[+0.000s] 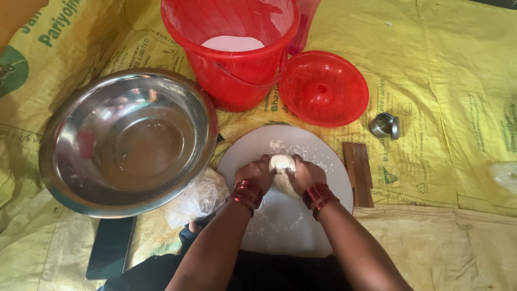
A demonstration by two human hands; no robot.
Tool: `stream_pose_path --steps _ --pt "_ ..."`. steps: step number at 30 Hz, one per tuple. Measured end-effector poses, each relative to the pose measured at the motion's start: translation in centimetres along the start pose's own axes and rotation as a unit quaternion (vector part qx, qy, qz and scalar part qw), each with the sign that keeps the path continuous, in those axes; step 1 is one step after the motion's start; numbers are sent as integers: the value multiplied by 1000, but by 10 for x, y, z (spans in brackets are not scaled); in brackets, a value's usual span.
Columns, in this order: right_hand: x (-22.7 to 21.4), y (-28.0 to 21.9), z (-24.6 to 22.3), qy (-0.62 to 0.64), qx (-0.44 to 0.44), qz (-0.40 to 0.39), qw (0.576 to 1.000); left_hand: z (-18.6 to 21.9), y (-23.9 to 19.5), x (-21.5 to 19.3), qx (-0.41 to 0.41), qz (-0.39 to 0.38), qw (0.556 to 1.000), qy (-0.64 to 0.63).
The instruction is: The person kneads a ball of dough on a white plate, repeatedly pressing and folding it with both hands. They occasionally add flour from a plastic bag to prevent sticking and continue kneading until the dough is smooth.
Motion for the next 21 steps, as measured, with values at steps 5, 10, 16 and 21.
stream_pose_path --steps 5,10,16,21 --pt "1 16 10 20 42 -5 999 0 23 3 -20 -2 998 53" --pt "10 8 12 19 30 20 999 -6 20 13 -34 44 997 61" --pt "-3 -30 -12 -55 -100 203 973 0 -18 18 41 120 988 86" --pt "-1 -66 -22 -36 -164 88 982 1 -71 12 107 153 977 101"
Point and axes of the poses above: each hand's wrist, its own y-axis towards the middle knuckle, its own x-axis out of the palm, z = x × y, the point moved 9 cm from there along y, towards the middle knuckle, and after that the axes turned 5 degrees about -x, right-handed, at the moved point
